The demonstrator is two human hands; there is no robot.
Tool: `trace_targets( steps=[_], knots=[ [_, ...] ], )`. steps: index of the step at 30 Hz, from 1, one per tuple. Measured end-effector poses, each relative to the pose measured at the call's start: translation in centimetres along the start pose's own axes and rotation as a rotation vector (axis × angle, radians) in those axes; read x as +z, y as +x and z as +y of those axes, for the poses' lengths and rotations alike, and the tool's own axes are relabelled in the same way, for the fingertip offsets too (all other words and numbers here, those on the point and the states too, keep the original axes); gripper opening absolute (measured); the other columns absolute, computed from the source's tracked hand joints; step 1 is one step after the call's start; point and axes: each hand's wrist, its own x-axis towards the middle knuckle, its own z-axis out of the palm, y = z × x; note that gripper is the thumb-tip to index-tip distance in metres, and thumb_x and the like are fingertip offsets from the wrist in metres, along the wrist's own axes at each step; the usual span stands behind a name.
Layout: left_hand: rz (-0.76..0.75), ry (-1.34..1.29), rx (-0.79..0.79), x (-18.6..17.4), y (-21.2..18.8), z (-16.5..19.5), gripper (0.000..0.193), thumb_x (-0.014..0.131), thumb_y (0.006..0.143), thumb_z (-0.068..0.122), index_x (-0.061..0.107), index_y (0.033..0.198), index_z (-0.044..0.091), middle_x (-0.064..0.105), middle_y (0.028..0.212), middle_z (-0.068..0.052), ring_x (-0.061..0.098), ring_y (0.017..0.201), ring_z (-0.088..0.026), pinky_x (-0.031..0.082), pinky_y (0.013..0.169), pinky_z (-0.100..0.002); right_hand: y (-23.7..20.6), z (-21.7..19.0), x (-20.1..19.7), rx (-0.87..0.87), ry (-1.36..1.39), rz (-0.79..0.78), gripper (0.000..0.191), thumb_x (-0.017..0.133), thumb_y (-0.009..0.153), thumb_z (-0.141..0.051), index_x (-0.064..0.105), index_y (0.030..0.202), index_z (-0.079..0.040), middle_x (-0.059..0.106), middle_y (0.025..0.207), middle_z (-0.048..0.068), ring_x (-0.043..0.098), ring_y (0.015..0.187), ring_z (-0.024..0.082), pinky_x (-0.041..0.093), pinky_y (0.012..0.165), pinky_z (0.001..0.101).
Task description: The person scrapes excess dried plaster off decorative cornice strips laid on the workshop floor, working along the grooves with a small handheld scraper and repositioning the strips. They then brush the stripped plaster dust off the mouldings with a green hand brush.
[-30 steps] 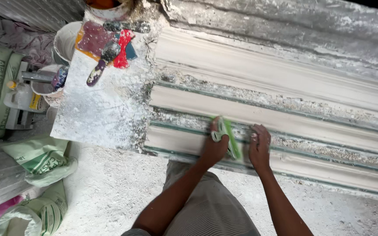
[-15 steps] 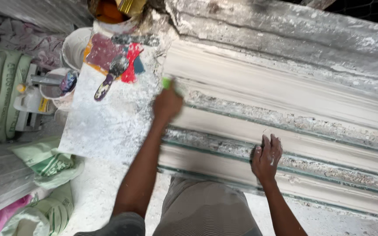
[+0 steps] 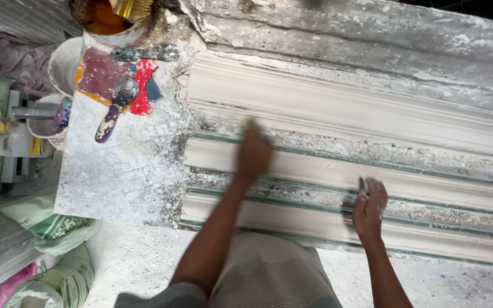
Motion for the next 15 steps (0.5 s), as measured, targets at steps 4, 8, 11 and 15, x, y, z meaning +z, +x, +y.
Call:
trace_targets(
  steps=[4,8,11,15],
  knots=[
    [-0.497,-0.343,-0.404,7.8,-1.5,2.7,0.073,0.052,0.103,0.035,0.026,0.146,-0.018,0.074,0.099,-0.033,0.075,0.089,-0.042,0.061,0.088,-0.051,3.5,-0.1,-0.6,0.034,0.010,-0.072,0.038,0.047,0.108,-0.017,0.052,0.144,-0.006,0.049,0.151,0.018,0.035,0.149,0.037,0.028,0.123,0.0508],
    [-0.368,-0.174,-0.761,-2.4,2.1,-5.1,0.061,0.040,0.108,0.050,0.061,0.127,-0.003,0.073,0.089,-0.018,0.075,0.078,-0.028,0.065,0.071,-0.043,3.7,2.3,-3.8,0.142,0.033,-0.077,0.036,0.048,0.109,-0.016,0.052,0.144,-0.006,0.048,0.152,0.019,0.037,0.148,0.037,0.032,0.118,0.0495],
    [0.352,-0.026,-0.634,-8.8,3.6,-9.4,0.053,0.054,0.099,0.035,0.057,0.133,-0.006,0.073,0.094,-0.019,0.072,0.079,-0.029,0.058,0.071,-0.047,3.2,5.6,-5.3,0.150,0.115,-0.035,0.035,0.048,0.109,-0.017,0.052,0.142,-0.006,0.049,0.151,0.017,0.041,0.145,0.036,0.036,0.117,0.0493],
    [-0.019,-0.251,-0.923,1.7,0.8,-1.5,0.050,0.045,0.107,0.039,0.067,0.108,-0.007,0.068,0.089,-0.025,0.073,0.084,-0.041,0.061,0.075,-0.052,5.1,10.0,-5.3,-0.043,0.063,0.004,0.038,0.053,0.105,-0.015,0.054,0.140,-0.002,0.052,0.147,0.019,0.041,0.143,0.039,0.032,0.121,0.0518]
  ],
)
